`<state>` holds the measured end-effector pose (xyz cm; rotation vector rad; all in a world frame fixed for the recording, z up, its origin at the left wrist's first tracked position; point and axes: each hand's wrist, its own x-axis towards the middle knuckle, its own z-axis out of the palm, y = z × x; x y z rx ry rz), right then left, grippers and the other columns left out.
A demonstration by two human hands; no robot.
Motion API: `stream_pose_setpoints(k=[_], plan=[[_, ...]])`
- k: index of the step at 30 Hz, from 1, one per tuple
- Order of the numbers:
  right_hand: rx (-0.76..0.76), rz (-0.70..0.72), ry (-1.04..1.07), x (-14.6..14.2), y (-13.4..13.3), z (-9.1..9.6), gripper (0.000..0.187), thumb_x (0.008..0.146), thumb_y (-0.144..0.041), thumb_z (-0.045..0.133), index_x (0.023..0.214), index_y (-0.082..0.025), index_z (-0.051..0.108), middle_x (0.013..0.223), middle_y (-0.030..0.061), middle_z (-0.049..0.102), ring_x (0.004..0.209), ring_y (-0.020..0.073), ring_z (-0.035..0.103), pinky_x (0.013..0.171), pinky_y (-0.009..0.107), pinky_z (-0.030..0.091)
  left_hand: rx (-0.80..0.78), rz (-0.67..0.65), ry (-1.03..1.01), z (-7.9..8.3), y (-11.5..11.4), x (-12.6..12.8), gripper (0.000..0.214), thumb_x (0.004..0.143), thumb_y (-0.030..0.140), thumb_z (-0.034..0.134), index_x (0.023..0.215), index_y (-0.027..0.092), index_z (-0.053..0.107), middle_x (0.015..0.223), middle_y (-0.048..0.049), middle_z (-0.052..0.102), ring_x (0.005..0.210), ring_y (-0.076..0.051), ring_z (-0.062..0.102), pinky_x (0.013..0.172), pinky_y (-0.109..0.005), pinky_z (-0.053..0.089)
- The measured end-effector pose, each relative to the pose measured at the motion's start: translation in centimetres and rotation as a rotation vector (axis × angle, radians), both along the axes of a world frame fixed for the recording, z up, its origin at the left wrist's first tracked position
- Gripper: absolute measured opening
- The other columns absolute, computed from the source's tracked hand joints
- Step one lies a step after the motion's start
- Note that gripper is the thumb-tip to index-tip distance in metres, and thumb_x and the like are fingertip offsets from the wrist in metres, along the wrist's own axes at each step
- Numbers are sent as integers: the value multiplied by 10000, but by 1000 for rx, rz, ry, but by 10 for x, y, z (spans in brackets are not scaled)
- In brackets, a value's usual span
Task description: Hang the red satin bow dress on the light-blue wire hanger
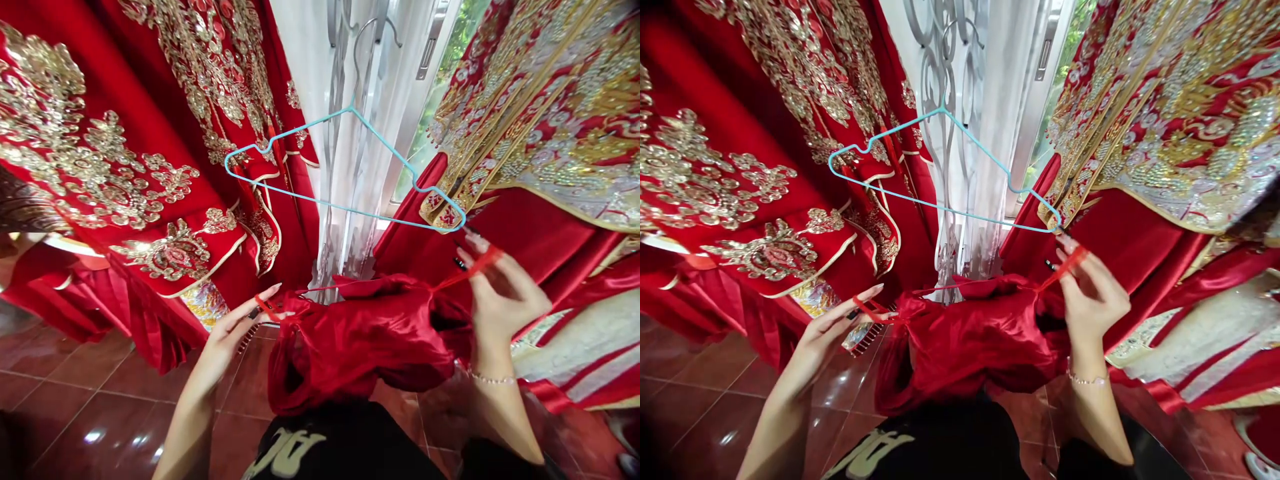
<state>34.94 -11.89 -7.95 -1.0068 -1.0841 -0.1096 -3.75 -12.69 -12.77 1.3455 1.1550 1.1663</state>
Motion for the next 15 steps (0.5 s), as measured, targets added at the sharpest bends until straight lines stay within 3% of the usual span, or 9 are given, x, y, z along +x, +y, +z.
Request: stream_pose_setpoints(k=[3, 6, 10, 12, 15], plan=[[127, 112, -14, 7, 18, 26, 268, 733, -168, 782, 999, -193, 769, 1059, 94, 756, 1053, 256, 718, 981, 469, 575, 25, 11, 47, -1, 2, 4, 544, 855, 442, 673, 1342, 200, 644, 1378, -123, 631, 1161, -327, 679, 1140, -489, 419], [93, 263, -31, 17, 36, 41, 253, 720, -125, 781, 964, -189, 757, 1053, 95, 758, 1058, 228, 717, 1011, 424, 549, 52, 39, 34, -2, 5, 11, 580, 833, 445, 699, 1362, 220, 624, 1403, -123, 607, 967, -304, 754, 1012, -479, 539], [-29, 365, -57, 17, 54, 54, 204, 701, -137, 769, 892, -190, 722, 1002, 75, 761, 1015, 202, 722, 983, 389, 555, 82, 70, 22, 0, 6, 11, 570, 807, 427, 730, 1327, 206, 650, 1415, -116, 597, 1077, -309, 722, 1001, -444, 553], [-51, 377, -62, 9, 60, 61, 203, 682, -152, 772, 874, -182, 714, 962, 57, 761, 927, 184, 733, 896, 362, 589, 103, 103, 31, 1, 5, 9, 534, 800, 418, 740, 1287, 209, 679, 1391, -99, 622, 1149, -309, 690, 1031, -431, 536], [-88, 329, -35, -5, 66, 74, 133, 665, -159, 756, 785, -181, 703, 742, 3, 724, 633, 124, 681, 603, 257, 571, 87, 150, 35, 2, 1, 6, 527, 800, 432, 740, 1282, 226, 682, 1322, -86, 676, 1055, -297, 732, 973, -420, 575]])
